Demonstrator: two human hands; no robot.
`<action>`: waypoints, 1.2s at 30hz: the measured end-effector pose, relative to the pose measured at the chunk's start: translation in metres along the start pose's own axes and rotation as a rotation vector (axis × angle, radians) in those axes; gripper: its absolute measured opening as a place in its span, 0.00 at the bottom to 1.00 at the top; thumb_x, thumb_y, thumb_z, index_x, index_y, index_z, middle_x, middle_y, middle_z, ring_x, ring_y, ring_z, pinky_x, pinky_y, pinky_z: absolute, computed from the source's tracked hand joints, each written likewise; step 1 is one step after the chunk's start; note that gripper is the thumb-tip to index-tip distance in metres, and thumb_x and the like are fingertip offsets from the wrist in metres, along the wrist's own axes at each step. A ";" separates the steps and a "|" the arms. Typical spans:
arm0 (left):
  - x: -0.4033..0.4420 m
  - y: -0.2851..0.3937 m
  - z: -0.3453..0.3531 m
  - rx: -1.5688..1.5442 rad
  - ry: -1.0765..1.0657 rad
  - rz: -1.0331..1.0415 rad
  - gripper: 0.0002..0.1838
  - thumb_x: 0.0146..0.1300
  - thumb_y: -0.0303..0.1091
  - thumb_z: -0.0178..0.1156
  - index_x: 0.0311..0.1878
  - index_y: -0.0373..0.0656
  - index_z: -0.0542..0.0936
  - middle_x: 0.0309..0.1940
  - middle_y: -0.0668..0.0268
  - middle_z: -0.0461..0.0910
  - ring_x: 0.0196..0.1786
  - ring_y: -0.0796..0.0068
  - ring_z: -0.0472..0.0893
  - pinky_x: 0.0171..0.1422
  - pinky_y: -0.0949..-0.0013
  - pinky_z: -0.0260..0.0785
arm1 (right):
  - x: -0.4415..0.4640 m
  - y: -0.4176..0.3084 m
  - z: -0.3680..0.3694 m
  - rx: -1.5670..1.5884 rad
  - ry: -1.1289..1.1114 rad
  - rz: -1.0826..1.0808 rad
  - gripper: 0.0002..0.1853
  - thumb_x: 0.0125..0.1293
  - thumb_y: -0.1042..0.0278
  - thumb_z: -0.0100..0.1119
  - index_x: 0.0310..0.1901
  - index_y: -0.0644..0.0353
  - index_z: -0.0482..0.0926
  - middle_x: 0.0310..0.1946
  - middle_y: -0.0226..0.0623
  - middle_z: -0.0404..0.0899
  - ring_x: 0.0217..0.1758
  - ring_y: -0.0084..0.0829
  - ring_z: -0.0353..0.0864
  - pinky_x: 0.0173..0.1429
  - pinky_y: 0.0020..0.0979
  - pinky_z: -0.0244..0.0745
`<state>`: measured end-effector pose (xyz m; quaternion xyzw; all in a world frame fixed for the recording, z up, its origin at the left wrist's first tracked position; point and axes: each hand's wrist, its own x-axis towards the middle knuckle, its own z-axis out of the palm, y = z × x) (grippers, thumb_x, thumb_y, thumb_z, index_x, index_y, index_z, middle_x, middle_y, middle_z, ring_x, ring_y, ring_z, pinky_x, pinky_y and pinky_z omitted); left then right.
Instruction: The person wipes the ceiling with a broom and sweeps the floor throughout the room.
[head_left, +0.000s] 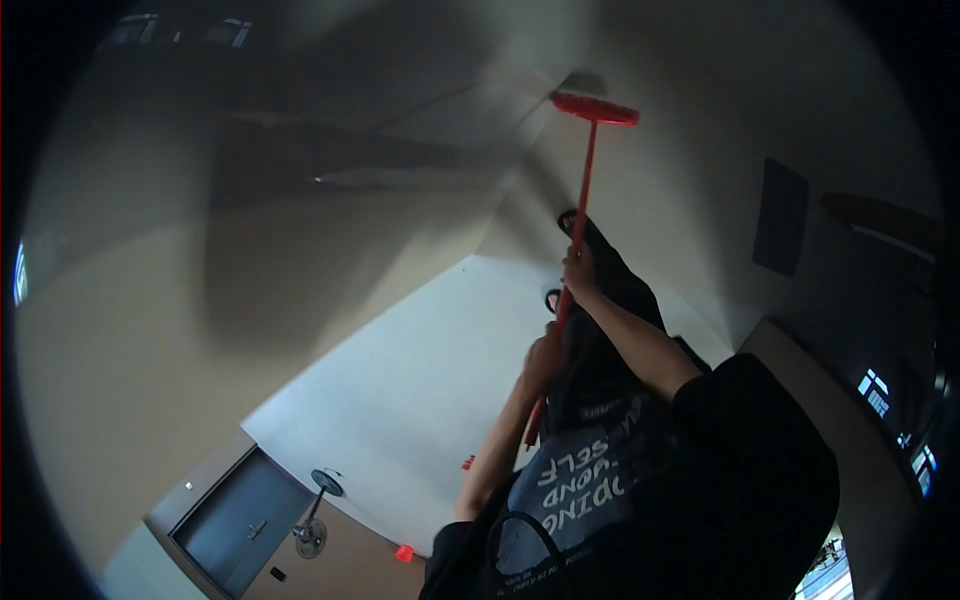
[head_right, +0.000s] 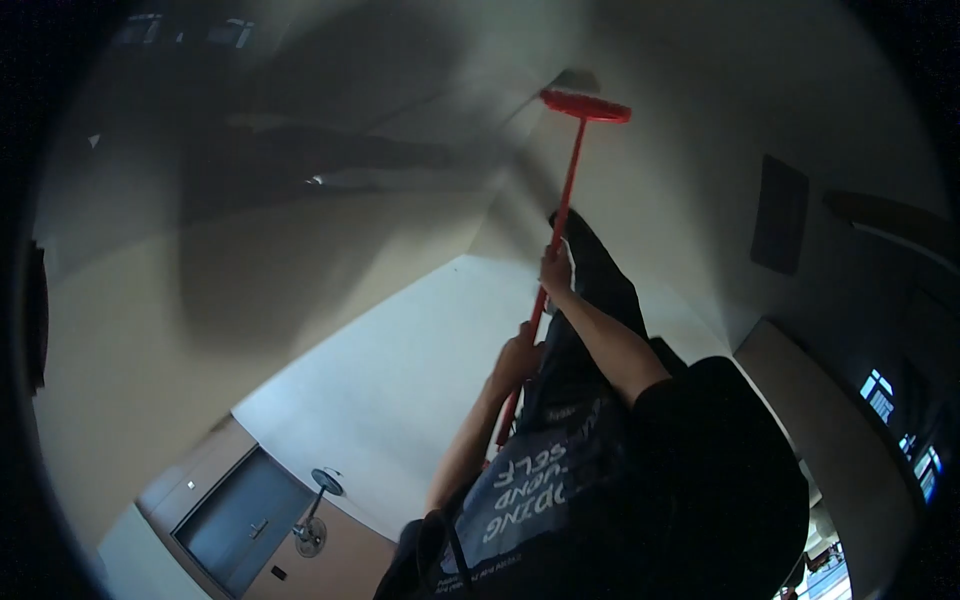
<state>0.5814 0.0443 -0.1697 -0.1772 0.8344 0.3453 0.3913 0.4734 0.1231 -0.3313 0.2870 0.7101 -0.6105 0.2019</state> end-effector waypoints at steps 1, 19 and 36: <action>0.017 0.000 0.006 -0.160 -0.112 -0.048 0.26 0.60 0.41 0.54 0.56 0.37 0.61 0.31 0.38 0.78 0.35 0.38 0.79 0.39 0.46 0.71 | 0.005 -0.017 -0.011 -0.002 0.009 -0.029 0.12 0.70 0.57 0.42 0.47 0.55 0.66 0.23 0.33 0.70 0.16 0.26 0.72 0.17 0.29 0.71; 0.062 0.025 0.015 0.202 0.081 0.246 0.12 0.66 0.33 0.44 0.42 0.32 0.68 0.35 0.44 0.76 0.33 0.41 0.80 0.37 0.48 0.74 | 0.076 0.008 -0.044 0.309 -0.278 0.350 0.21 0.64 0.69 0.46 0.56 0.49 0.52 0.29 0.43 0.74 0.21 0.39 0.78 0.21 0.42 0.80; -0.029 -0.003 -0.011 -0.065 0.082 -0.102 0.22 0.70 0.47 0.40 0.45 0.36 0.73 0.33 0.37 0.76 0.41 0.34 0.75 0.42 0.42 0.65 | 0.089 0.176 0.091 -1.451 -1.203 -0.109 0.33 0.52 0.83 0.50 0.64 0.69 0.61 0.35 0.50 0.82 0.40 0.48 0.82 0.61 0.59 0.66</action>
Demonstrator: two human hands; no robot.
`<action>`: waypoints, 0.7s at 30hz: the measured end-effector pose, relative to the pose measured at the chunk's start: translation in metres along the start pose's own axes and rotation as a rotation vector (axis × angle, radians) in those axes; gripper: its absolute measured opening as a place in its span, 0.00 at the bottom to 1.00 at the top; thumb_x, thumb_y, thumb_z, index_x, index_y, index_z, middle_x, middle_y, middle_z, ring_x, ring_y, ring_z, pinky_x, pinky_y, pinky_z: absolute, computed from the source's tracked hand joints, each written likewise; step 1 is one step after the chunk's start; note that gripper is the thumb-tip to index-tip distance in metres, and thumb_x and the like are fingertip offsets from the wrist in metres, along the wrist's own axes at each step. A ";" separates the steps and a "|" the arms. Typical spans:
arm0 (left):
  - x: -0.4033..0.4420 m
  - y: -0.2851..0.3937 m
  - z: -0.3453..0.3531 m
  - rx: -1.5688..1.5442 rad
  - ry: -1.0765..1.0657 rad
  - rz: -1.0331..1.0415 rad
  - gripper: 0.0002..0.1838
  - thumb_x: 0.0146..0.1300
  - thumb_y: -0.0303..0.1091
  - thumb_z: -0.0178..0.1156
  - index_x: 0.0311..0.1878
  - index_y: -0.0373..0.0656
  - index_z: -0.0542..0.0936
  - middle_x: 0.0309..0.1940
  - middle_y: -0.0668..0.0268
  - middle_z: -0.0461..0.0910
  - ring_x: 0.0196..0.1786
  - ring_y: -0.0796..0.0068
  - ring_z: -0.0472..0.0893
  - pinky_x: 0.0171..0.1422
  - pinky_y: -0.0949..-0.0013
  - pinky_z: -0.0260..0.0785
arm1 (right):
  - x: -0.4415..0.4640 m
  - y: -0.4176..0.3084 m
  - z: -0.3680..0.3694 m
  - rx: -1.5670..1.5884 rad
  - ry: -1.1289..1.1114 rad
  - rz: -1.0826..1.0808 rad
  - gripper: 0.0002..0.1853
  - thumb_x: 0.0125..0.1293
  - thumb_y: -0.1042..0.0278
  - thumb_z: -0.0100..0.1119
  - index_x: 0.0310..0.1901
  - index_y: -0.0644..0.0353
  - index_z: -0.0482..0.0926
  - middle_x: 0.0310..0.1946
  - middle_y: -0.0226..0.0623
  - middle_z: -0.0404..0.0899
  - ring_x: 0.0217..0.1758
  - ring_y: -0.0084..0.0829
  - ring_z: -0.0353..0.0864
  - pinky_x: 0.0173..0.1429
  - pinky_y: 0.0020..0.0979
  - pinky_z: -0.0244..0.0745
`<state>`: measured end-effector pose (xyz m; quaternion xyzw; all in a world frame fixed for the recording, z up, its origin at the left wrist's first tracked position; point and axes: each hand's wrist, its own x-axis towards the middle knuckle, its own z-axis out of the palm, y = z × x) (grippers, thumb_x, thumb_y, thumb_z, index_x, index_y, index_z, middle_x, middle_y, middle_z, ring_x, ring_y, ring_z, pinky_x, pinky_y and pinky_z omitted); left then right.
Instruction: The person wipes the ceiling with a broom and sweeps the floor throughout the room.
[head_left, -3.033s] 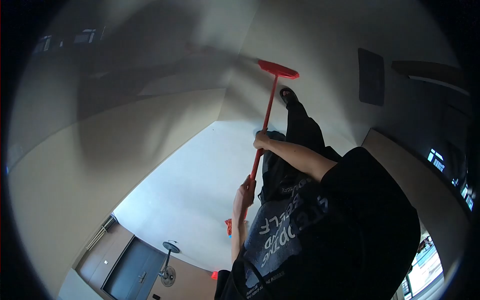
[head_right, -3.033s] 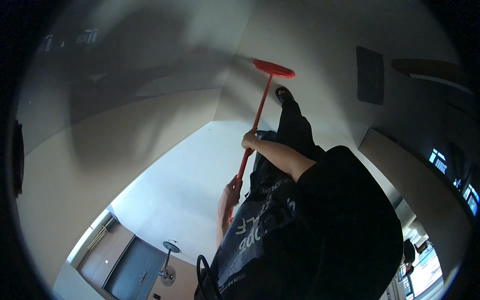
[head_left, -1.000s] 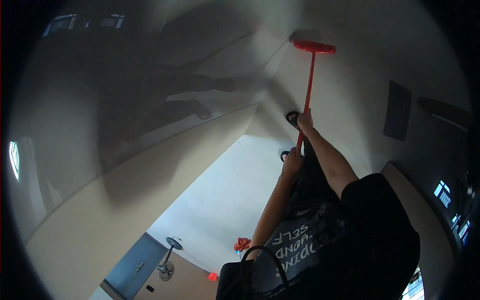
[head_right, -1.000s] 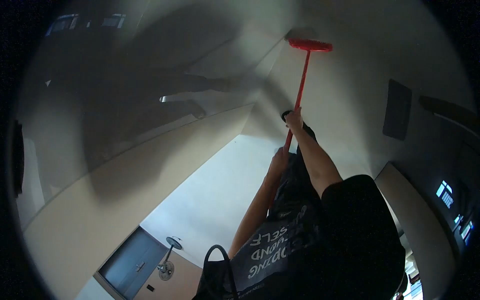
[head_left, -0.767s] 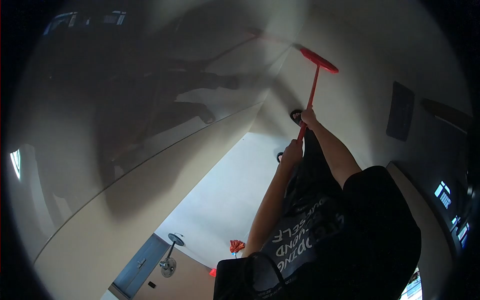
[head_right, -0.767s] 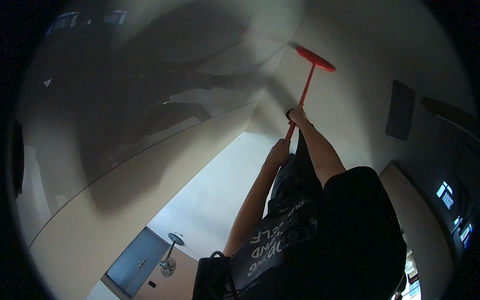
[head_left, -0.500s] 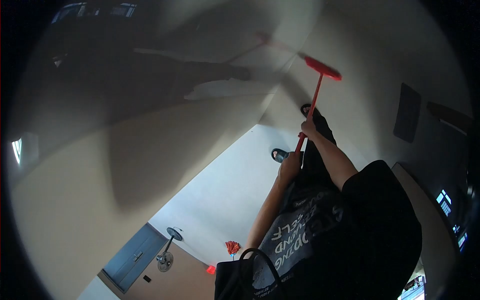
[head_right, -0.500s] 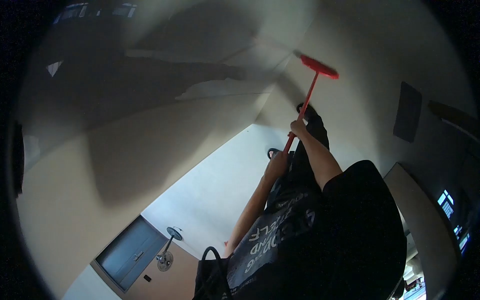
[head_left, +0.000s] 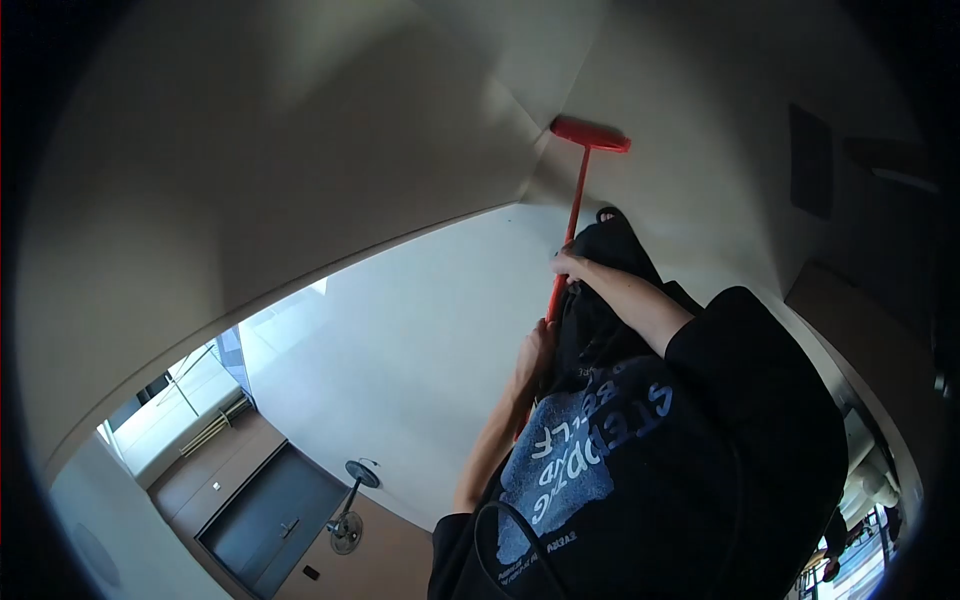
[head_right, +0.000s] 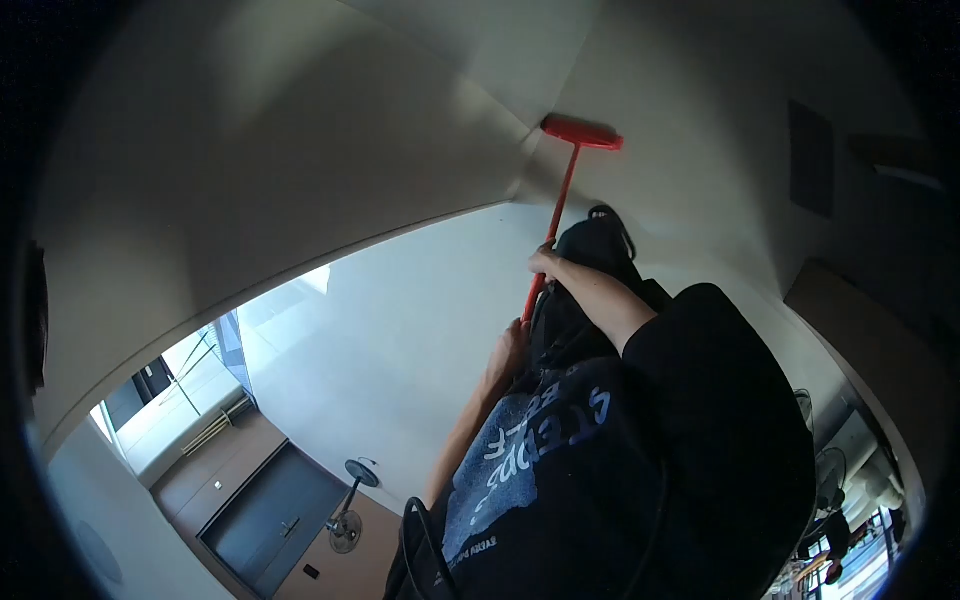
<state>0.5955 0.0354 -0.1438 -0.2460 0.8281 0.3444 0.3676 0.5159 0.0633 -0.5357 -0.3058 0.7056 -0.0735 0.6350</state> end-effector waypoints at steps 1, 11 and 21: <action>0.000 0.003 -0.002 -0.012 0.013 0.019 0.22 0.70 0.47 0.40 0.45 0.36 0.73 0.34 0.37 0.77 0.42 0.34 0.75 0.42 0.42 0.65 | -0.061 -0.015 -0.020 0.380 0.090 0.173 0.33 0.54 0.81 0.46 0.64 0.71 0.53 0.36 0.52 0.80 0.39 0.48 0.82 0.56 0.56 0.70; 0.077 0.023 0.054 0.023 0.059 0.267 0.16 0.70 0.41 0.41 0.41 0.37 0.71 0.31 0.39 0.77 0.36 0.37 0.77 0.34 0.41 0.68 | -0.147 0.054 -0.039 1.274 1.025 0.277 0.19 0.59 0.73 0.46 0.53 0.60 0.63 0.26 0.48 0.75 0.21 0.41 0.79 0.22 0.41 0.76; 0.076 0.049 0.030 -0.040 0.011 0.160 0.16 0.68 0.42 0.43 0.44 0.37 0.70 0.31 0.41 0.78 0.37 0.38 0.78 0.40 0.41 0.67 | -0.145 0.066 -0.060 0.930 0.924 0.400 0.26 0.54 0.66 0.54 0.54 0.69 0.66 0.48 0.55 0.76 0.52 0.45 0.78 0.53 0.42 0.73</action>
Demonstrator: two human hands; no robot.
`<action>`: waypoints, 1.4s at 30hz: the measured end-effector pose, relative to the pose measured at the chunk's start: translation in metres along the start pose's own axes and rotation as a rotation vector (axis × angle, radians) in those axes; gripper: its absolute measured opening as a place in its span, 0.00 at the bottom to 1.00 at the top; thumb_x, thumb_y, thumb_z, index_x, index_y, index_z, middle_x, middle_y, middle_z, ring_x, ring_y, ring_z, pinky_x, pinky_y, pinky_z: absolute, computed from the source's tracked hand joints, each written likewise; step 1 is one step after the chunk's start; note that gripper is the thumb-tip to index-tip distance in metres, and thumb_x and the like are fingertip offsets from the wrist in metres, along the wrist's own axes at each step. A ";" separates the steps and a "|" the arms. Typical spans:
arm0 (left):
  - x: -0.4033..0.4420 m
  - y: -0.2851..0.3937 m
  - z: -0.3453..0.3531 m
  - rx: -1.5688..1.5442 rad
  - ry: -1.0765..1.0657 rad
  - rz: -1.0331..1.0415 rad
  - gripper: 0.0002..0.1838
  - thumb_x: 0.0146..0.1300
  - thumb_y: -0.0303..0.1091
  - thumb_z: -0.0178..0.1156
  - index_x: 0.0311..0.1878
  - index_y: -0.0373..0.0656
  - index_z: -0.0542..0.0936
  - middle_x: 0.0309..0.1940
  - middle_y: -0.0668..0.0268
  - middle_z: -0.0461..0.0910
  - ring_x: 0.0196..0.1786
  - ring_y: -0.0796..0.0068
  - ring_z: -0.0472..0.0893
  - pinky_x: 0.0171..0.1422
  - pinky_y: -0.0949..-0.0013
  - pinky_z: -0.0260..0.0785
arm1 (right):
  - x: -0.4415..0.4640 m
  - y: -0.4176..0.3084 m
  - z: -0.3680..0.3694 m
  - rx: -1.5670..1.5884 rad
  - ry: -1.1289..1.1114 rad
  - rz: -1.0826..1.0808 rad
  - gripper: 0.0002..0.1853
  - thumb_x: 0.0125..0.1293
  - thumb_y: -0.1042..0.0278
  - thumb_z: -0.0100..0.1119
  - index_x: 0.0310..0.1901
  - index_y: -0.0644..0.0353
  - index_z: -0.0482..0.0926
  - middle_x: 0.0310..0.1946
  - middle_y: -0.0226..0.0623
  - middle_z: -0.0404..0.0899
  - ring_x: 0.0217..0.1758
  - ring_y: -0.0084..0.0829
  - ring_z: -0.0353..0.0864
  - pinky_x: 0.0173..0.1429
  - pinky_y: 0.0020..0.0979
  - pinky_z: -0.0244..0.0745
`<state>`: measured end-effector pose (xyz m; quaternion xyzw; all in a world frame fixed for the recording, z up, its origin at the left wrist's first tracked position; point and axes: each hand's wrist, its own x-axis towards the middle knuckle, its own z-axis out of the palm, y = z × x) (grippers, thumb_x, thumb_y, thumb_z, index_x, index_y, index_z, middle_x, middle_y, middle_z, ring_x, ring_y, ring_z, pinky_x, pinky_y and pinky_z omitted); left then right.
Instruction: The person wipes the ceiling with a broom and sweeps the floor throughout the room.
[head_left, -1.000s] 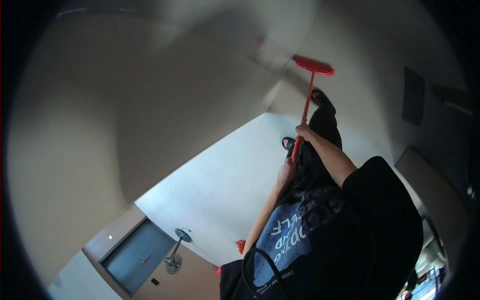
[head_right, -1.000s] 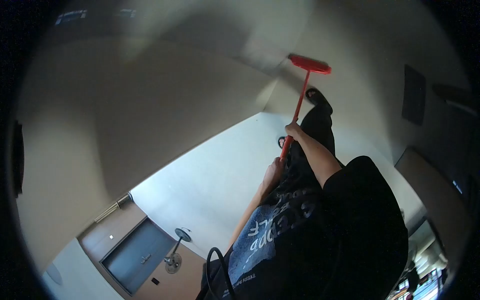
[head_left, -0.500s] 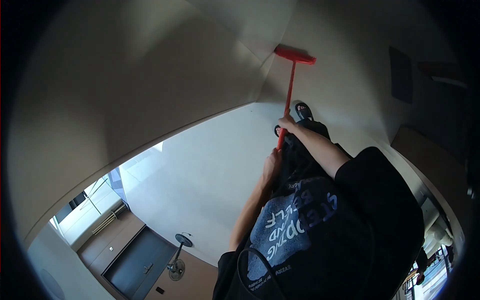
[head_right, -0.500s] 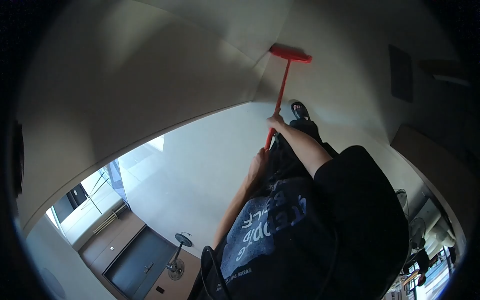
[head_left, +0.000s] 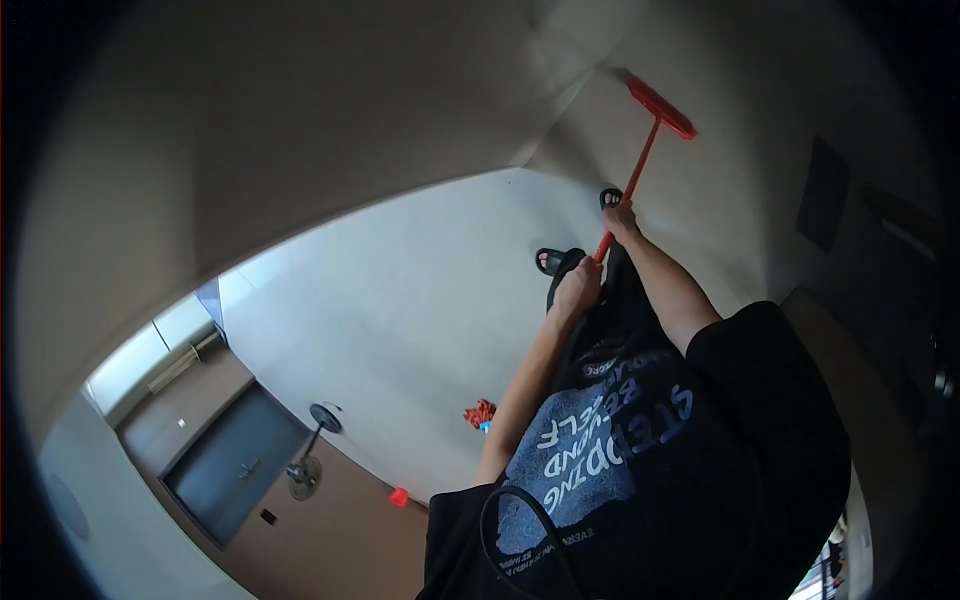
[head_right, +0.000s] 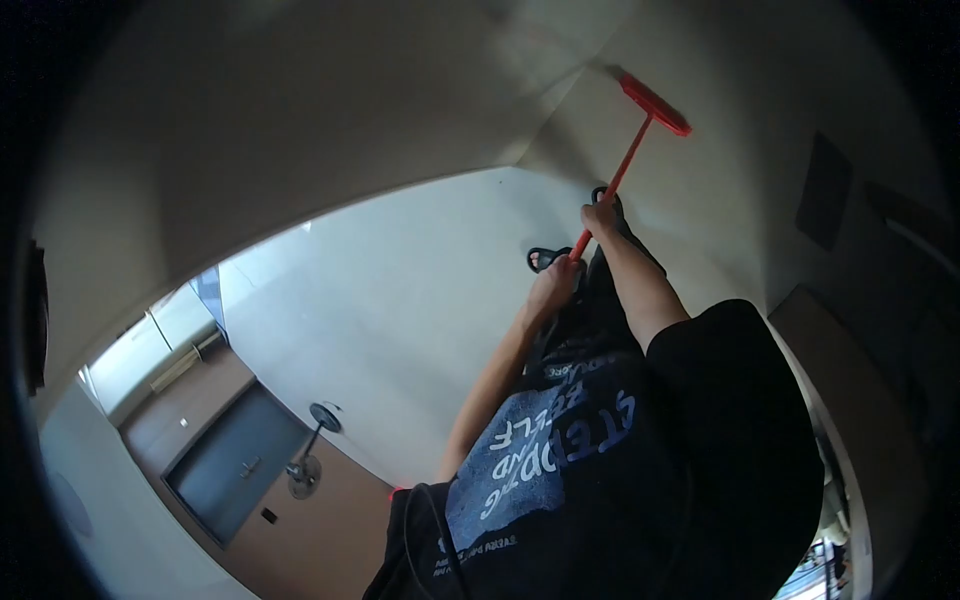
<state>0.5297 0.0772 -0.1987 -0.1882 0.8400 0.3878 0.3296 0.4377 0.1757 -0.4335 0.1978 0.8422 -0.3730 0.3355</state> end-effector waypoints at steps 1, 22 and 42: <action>-0.005 -0.005 -0.008 0.000 0.022 0.023 0.17 0.68 0.44 0.45 0.43 0.38 0.70 0.30 0.41 0.78 0.36 0.39 0.79 0.39 0.41 0.68 | 0.002 -0.001 0.014 0.068 0.156 -0.049 0.30 0.54 0.66 0.55 0.57 0.71 0.62 0.49 0.56 0.75 0.51 0.46 0.79 0.52 0.42 0.74; -0.075 -0.066 -0.020 -0.024 0.060 -0.207 0.18 0.69 0.43 0.41 0.48 0.38 0.70 0.35 0.40 0.78 0.41 0.39 0.77 0.45 0.45 0.68 | -0.083 -0.084 0.067 -0.199 -0.329 0.484 0.30 0.59 0.69 0.51 0.64 0.58 0.57 0.49 0.46 0.75 0.45 0.39 0.78 0.47 0.39 0.75; 0.002 -0.053 0.012 0.159 -0.169 0.191 0.17 0.65 0.42 0.48 0.49 0.37 0.70 0.36 0.39 0.78 0.43 0.40 0.78 0.47 0.46 0.68 | -0.046 -0.014 -0.023 0.589 -0.169 0.462 0.17 0.57 0.81 0.42 0.50 0.71 0.66 0.30 0.49 0.76 0.27 0.41 0.81 0.26 0.43 0.81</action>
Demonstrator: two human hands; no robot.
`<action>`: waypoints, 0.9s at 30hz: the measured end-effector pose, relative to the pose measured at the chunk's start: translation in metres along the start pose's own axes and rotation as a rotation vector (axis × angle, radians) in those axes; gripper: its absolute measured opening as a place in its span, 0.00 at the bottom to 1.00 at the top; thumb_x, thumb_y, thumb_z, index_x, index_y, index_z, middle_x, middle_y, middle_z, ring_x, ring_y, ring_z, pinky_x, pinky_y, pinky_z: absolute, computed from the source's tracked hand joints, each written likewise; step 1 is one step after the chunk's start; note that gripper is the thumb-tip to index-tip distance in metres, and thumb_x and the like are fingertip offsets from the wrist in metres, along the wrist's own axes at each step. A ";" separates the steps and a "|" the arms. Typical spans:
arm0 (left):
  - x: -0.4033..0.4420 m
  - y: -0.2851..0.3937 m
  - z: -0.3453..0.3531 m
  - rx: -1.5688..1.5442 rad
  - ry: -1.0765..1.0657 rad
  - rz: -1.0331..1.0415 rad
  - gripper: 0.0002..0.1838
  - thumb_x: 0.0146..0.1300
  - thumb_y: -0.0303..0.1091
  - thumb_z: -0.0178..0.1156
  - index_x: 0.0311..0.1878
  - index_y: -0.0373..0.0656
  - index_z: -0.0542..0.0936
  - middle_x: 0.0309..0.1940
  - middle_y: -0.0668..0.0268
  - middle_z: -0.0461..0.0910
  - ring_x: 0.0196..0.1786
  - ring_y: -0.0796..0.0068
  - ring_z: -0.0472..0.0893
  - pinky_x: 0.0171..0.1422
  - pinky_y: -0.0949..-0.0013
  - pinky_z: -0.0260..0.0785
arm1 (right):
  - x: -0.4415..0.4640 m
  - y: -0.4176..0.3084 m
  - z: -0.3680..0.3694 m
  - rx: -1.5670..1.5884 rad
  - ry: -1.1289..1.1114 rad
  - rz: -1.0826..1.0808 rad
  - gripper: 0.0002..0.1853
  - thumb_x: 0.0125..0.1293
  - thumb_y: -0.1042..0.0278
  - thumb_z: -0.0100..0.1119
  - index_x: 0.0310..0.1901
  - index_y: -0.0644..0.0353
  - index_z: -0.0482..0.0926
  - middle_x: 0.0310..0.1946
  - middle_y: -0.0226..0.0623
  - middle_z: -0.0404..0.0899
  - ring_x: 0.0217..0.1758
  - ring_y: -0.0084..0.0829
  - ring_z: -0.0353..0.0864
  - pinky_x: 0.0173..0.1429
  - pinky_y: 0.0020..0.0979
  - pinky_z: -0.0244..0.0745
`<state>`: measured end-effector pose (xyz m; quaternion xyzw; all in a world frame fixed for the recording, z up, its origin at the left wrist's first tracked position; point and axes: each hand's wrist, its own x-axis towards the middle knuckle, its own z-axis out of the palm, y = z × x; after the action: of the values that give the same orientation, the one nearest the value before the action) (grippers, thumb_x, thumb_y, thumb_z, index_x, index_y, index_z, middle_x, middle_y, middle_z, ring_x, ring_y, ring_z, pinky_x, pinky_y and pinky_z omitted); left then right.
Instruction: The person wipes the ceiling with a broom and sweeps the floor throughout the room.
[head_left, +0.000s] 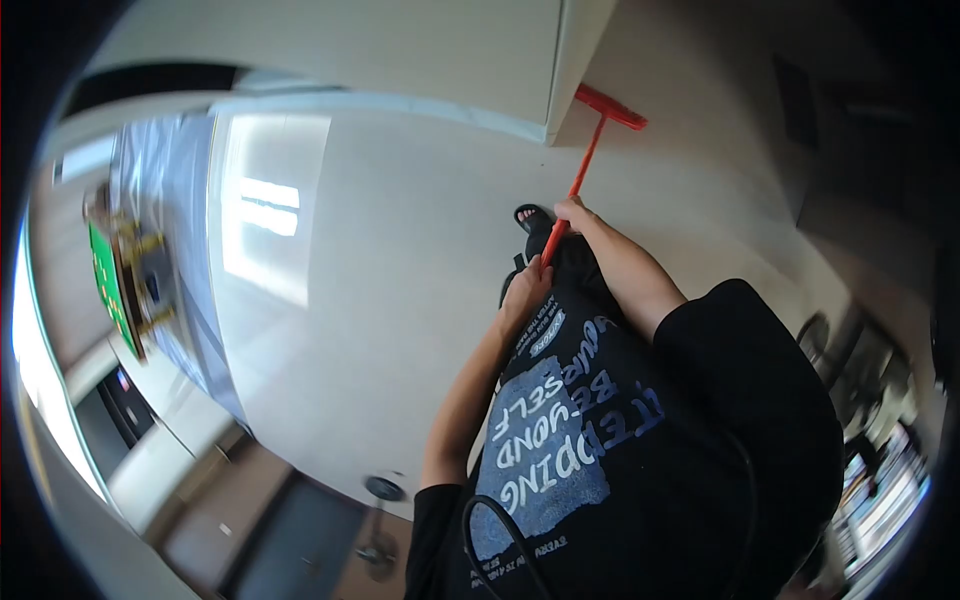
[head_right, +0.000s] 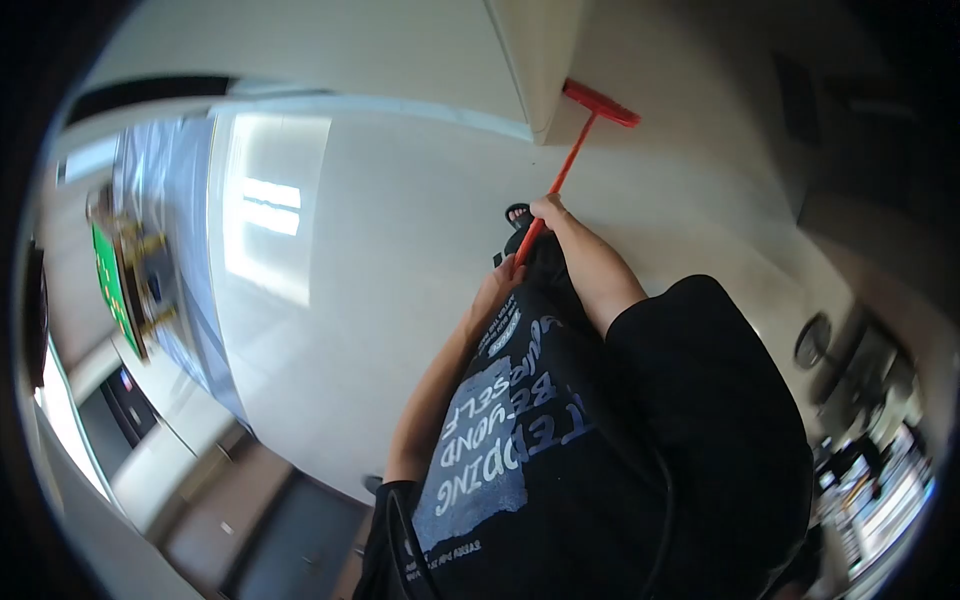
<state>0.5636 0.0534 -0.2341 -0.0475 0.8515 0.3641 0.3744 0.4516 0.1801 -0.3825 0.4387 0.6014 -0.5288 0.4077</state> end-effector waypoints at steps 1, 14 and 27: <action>0.006 -0.001 -0.007 0.040 -0.042 0.032 0.17 0.65 0.42 0.48 0.49 0.37 0.70 0.36 0.39 0.78 0.43 0.40 0.78 0.47 0.46 0.68 | -0.013 -0.003 -0.007 0.101 -0.080 -0.013 0.18 0.56 0.82 0.41 0.50 0.72 0.66 0.30 0.48 0.76 0.27 0.40 0.81 0.27 0.43 0.81; 0.025 -0.032 -0.059 0.475 -0.422 0.225 0.21 0.61 0.45 0.52 0.46 0.33 0.73 0.37 0.39 0.78 0.45 0.38 0.77 0.50 0.45 0.67 | 0.059 0.139 0.050 0.503 -0.017 -0.343 0.16 0.61 0.64 0.59 0.46 0.62 0.71 0.33 0.41 0.77 0.27 0.38 0.81 0.27 0.41 0.80; -0.031 -0.101 -0.128 0.626 -0.609 0.297 0.18 0.63 0.41 0.50 0.45 0.33 0.69 0.35 0.37 0.77 0.43 0.38 0.78 0.47 0.44 0.68 | -0.053 0.142 0.158 0.639 0.282 0.087 0.17 0.60 0.72 0.51 0.48 0.74 0.67 0.35 0.53 0.77 0.32 0.46 0.82 0.25 0.43 0.80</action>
<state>0.5440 -0.1107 -0.2142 0.2993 0.7693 0.1364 0.5476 0.6069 0.0255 -0.3884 0.6379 0.4367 -0.6067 0.1849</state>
